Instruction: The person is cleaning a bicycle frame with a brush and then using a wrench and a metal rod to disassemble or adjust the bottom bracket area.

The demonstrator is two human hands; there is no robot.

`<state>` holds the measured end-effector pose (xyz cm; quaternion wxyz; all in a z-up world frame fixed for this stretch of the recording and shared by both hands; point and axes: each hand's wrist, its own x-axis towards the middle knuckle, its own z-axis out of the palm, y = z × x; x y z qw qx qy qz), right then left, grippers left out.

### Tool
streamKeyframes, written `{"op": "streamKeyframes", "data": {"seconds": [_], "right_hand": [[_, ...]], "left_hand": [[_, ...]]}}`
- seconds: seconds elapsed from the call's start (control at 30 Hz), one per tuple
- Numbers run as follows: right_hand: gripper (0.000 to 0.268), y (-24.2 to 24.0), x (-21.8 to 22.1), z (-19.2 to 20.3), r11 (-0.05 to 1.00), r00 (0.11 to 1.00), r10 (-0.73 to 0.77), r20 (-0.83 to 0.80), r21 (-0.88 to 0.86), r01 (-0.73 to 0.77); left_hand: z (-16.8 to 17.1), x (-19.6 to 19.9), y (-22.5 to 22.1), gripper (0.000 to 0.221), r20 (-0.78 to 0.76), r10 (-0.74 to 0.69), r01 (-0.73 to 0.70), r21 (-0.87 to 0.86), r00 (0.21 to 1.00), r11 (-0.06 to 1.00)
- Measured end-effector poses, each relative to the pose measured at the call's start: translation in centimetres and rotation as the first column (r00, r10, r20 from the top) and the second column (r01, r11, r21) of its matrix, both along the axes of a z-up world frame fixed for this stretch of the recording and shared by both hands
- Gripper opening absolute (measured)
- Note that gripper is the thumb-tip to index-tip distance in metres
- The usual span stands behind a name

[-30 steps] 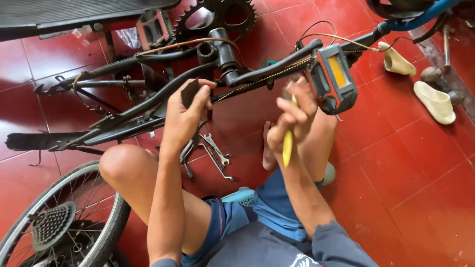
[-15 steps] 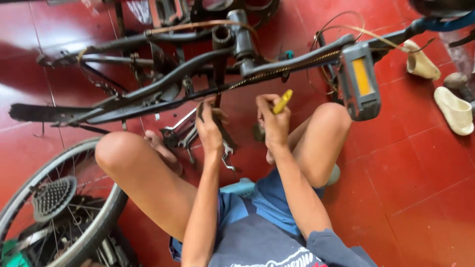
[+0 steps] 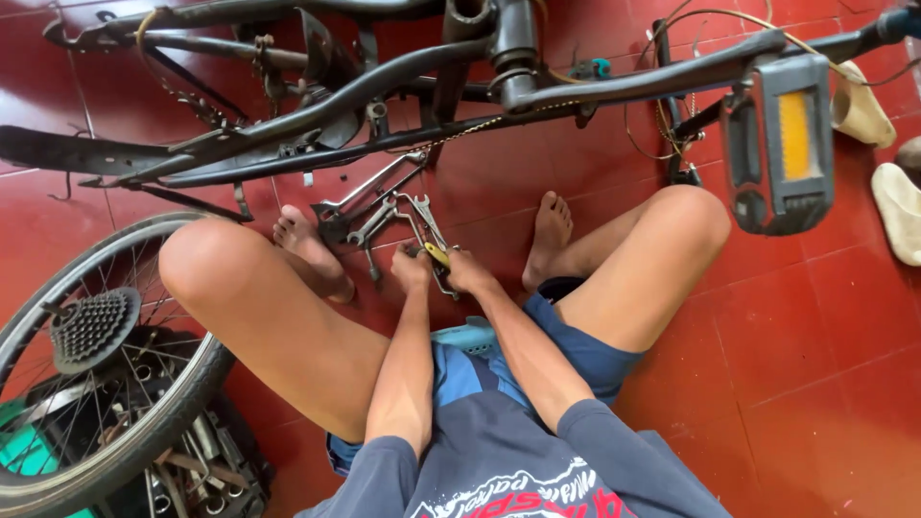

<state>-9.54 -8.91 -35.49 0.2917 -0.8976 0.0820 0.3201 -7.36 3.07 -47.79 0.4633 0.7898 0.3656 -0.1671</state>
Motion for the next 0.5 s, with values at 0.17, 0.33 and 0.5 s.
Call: {"op": "streamKeyframes", "data": {"seconds": [0.17, 0.33, 0.5], "right_hand": [[0.054, 0.8, 0.1, 3.1, 0.993, 0.994, 0.107, -0.009, -0.045, -0.107], [0.042, -0.2, 4.1, 3.5, 0.959, 0.951, -0.253, 0.179, 0.179, 0.221], [0.025, 0.6, 3.8, 31.4, 0.592, 0.45, -0.76, 0.468, 0.215, 0.776]], "left_hand": [[5.0, 0.2, 0.4, 0.051, 0.006, 0.231, -0.231, 0.079, 0.973, 0.97], [9.6, 2.3, 0.1, 0.057, 0.611, 0.281, -0.412, 0.082, 0.74, 0.907], [36.5, 1.8, -1.1, 0.036, 0.919, 0.229, -0.126, -0.198, 0.322, 0.972]]}}
